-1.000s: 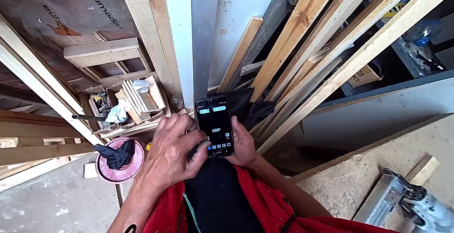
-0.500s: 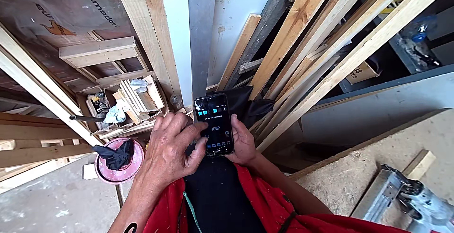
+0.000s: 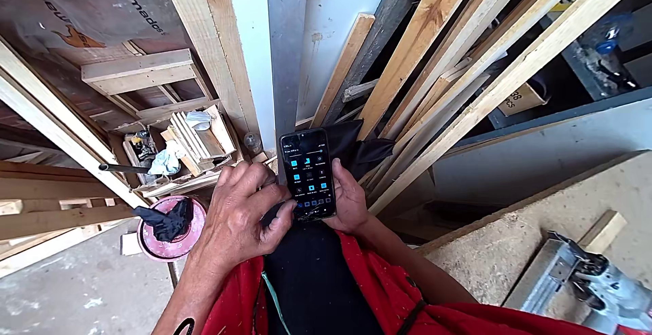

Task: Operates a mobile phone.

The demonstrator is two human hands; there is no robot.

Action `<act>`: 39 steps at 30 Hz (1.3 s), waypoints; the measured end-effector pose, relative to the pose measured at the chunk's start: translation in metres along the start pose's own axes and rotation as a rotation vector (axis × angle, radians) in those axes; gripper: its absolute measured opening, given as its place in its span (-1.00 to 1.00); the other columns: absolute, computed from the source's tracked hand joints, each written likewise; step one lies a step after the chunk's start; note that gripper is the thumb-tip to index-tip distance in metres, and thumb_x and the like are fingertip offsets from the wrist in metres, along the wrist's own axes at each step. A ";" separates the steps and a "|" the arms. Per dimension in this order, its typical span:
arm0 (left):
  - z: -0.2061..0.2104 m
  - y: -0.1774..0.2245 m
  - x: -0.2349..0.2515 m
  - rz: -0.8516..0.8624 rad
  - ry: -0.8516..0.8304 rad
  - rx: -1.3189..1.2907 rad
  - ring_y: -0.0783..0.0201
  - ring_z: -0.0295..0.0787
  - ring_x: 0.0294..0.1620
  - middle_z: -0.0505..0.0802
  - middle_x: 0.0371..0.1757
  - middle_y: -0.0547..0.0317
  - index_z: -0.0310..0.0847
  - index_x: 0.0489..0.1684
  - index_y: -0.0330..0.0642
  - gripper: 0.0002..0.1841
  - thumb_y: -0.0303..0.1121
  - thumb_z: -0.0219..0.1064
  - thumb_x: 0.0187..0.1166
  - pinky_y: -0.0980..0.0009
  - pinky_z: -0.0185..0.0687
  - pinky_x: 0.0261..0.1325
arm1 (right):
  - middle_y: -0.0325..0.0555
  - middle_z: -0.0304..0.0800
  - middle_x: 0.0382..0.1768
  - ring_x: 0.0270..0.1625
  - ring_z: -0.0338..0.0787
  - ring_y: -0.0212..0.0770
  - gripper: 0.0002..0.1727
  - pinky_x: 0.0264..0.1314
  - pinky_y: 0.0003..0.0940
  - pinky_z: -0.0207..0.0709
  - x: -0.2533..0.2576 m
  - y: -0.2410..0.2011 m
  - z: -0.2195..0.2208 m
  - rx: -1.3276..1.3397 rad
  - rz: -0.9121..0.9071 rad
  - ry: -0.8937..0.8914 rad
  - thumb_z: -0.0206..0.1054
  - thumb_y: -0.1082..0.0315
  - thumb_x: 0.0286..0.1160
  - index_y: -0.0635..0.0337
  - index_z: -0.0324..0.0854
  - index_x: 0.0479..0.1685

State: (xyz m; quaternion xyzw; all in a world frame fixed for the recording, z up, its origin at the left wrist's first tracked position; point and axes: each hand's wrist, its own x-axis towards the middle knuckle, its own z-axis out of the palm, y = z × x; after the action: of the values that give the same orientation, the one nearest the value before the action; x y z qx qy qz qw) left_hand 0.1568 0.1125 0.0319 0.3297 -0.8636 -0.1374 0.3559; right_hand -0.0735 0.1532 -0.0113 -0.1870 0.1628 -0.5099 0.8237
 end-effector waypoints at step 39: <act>0.010 0.018 -0.005 0.178 -0.128 0.063 0.19 0.56 -0.20 0.70 -0.31 0.24 0.88 -0.21 0.08 -0.72 -0.10 0.22 0.62 0.20 0.32 -0.09 | -0.05 0.79 0.19 0.24 0.80 -0.15 -0.33 0.27 -0.11 0.69 -0.003 0.000 0.013 0.018 -0.021 0.136 -0.20 -0.31 0.77 -0.06 0.54 0.42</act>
State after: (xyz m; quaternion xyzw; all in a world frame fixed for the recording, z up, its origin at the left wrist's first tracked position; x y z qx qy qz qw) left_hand 0.1436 0.1289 0.0303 0.2531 -0.9143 -0.0989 0.3004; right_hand -0.0686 0.1574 0.0006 -0.1463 0.2121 -0.5314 0.8070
